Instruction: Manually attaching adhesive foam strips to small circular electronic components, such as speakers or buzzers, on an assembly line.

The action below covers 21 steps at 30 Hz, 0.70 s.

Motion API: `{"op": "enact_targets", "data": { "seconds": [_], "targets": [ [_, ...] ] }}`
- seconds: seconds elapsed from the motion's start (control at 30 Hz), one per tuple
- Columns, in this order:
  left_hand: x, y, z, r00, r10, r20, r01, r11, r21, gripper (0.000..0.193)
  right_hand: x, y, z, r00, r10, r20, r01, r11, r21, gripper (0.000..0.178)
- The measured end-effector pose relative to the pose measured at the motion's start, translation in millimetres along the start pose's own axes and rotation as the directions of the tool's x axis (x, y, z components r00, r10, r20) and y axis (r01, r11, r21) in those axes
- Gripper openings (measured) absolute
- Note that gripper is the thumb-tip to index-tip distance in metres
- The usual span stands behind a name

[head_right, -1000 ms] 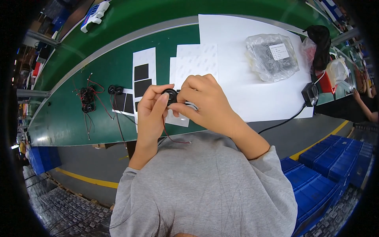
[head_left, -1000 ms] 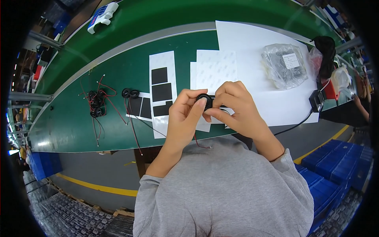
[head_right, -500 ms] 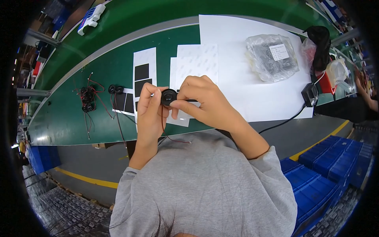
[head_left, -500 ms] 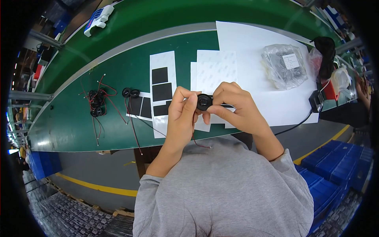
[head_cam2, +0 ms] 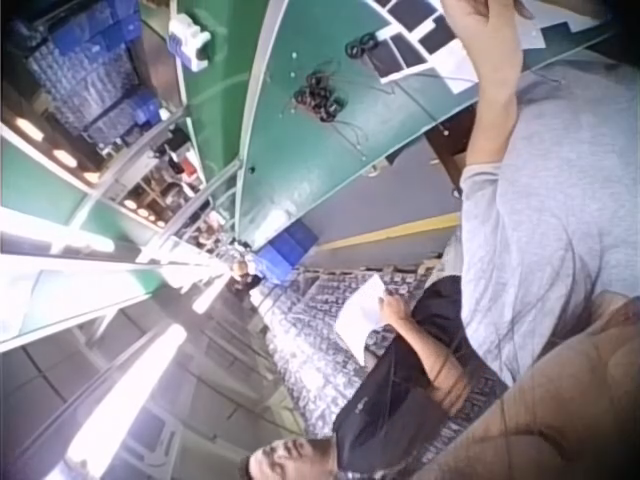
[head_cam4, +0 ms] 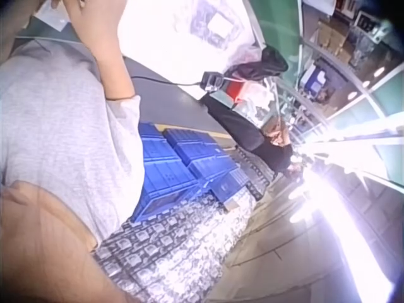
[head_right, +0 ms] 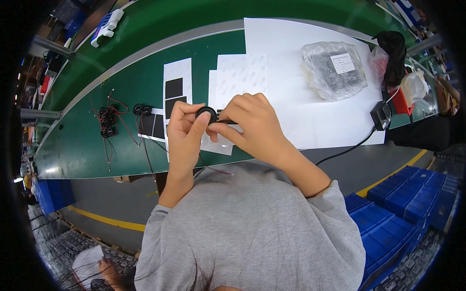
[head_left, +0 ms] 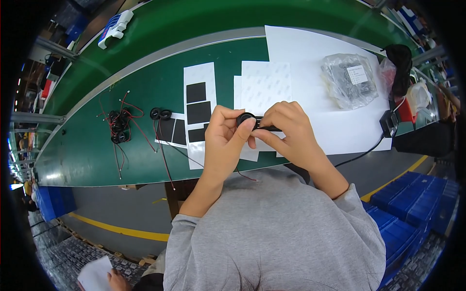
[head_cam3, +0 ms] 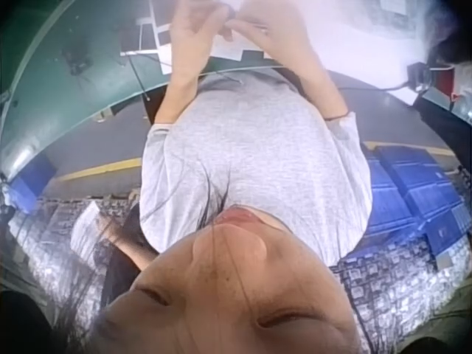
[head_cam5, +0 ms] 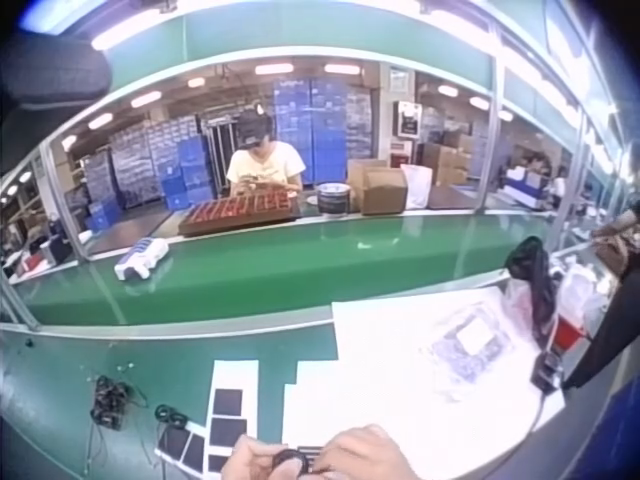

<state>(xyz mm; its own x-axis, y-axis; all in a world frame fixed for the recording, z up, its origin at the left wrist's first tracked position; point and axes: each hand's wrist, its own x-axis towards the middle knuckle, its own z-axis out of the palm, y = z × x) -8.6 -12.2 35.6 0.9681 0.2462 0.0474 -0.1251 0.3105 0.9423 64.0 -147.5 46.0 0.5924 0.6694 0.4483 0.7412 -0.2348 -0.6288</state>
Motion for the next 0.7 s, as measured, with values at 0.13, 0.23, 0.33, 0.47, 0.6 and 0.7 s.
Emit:
{"op": "enact_targets", "data": {
  "seconds": [0.13,0.23,0.33,0.47,0.6,0.7],
  "targets": [
    [-1.4,1.2,0.6,0.999,-0.025,-0.031,0.023,0.996,-0.09,0.016,2.9,2.1,-3.1,0.997,0.06,0.054,-0.067,0.989,0.133,0.014],
    [-0.8,1.5,0.3,1.0,-0.009,-0.01,0.007,0.991,-0.133,0.016,1.4,2.1,-2.1,0.991,0.094,0.092,-0.115,0.957,0.265,0.013],
    [-1.0,-0.7,2.4,1.0,-0.002,-0.019,-0.001,0.988,-0.154,0.017,2.4,0.8,-1.1,0.992,0.075,0.106,-0.106,0.937,0.332,0.012],
    [-2.9,-5.9,2.3,0.999,0.014,-0.045,-0.018,0.996,-0.091,0.016,4.5,1.2,-2.3,0.989,0.091,0.117,-0.126,0.928,0.351,0.013],
    [-1.0,-2.3,4.2,0.997,0.02,-0.077,-0.022,0.999,-0.024,0.017,5.2,1.6,-3.0,0.987,0.099,0.131,-0.139,0.927,0.347,0.013],
    [-0.7,1.6,3.3,0.996,-0.017,-0.088,0.015,1.0,-0.02,0.017,5.3,0.7,-4.9,0.988,0.082,0.128,-0.118,0.945,0.306,0.012]
  ]
}}
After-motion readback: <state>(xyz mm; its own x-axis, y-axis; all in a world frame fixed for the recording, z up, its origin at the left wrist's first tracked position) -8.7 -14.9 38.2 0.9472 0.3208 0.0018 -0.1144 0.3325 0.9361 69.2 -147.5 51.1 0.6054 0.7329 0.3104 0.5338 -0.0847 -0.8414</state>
